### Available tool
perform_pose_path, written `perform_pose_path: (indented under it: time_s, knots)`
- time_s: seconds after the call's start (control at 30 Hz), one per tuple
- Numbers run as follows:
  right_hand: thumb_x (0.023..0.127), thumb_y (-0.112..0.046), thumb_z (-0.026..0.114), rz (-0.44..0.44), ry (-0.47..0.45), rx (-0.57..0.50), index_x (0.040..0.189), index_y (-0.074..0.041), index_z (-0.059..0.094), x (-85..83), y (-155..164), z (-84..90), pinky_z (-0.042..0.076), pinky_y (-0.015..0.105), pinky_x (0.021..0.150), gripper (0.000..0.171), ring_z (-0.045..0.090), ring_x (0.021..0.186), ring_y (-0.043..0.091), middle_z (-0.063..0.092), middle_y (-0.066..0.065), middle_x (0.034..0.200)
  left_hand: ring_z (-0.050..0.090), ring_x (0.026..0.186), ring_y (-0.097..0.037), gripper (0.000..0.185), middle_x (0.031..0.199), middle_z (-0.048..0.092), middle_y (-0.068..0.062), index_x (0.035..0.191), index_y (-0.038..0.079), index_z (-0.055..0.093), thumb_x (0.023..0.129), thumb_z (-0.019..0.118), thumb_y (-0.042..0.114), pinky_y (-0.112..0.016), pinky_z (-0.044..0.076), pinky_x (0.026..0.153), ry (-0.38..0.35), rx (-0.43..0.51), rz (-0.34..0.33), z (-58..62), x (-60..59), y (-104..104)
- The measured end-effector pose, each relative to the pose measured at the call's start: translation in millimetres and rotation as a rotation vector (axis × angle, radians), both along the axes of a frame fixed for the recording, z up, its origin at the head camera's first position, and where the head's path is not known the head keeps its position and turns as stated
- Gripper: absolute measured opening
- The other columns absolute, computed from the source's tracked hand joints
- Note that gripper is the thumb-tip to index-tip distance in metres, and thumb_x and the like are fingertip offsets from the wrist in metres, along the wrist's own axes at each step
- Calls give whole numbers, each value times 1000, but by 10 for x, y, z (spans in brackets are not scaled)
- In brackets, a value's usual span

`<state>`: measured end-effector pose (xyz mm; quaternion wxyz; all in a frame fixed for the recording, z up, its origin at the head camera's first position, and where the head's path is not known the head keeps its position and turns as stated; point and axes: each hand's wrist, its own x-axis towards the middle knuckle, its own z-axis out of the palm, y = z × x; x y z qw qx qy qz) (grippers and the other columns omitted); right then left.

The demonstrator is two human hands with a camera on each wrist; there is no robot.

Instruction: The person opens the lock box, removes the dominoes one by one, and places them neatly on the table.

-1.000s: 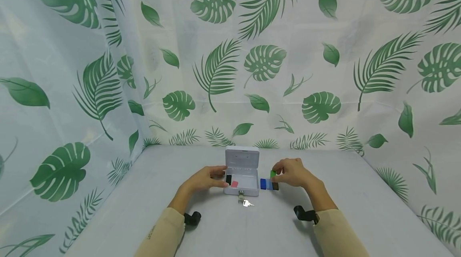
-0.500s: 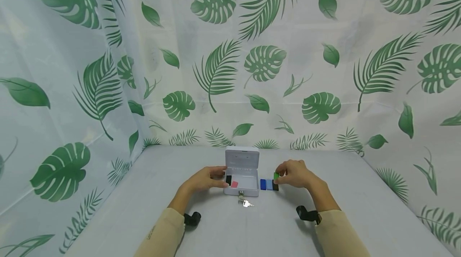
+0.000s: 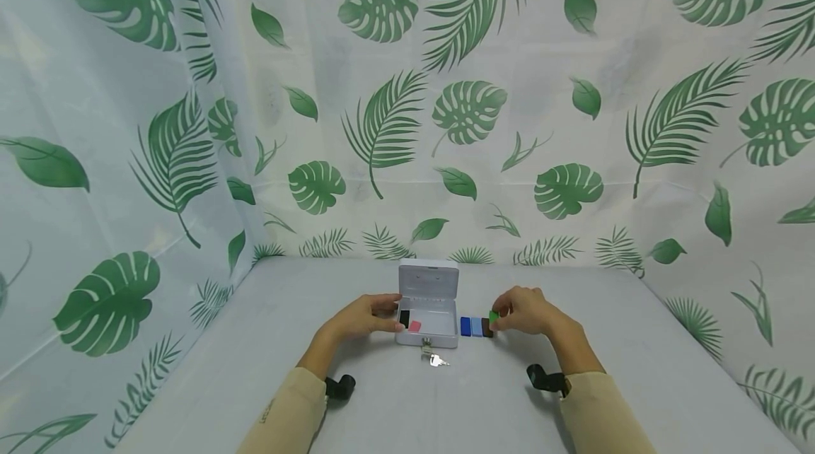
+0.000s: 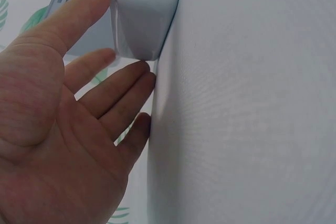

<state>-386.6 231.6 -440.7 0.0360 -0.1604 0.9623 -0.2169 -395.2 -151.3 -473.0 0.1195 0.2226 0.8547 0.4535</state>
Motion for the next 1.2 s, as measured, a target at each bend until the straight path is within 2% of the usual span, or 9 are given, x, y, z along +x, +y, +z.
perform_pose_path:
  time_s: [0.37,0.8,1.2]
  knots:
    - [81,-30,89,-5,-22,-6,101,-16,82,32,18,-7,34,44,82,26,53,88,20,68,-5,84,57,139,-31,81,149,61,-12,155,16,52,85,87,39,-58,39,119,7,-6,6,-5,-5,2]
    - [79,-29,90,-44,-35,17,99,-19,81,19,50,-77,39,46,81,24,51,96,23,68,-6,88,58,138,-31,80,148,62,-12,154,17,52,85,87,40,-59,40,118,14,-17,5,1,-2,2]
    - [78,-27,90,-44,-44,26,99,-18,82,33,26,-76,39,48,84,24,52,93,21,68,-6,85,58,138,-31,81,148,61,-12,154,17,52,85,87,41,-59,39,118,18,-21,5,1,3,3]
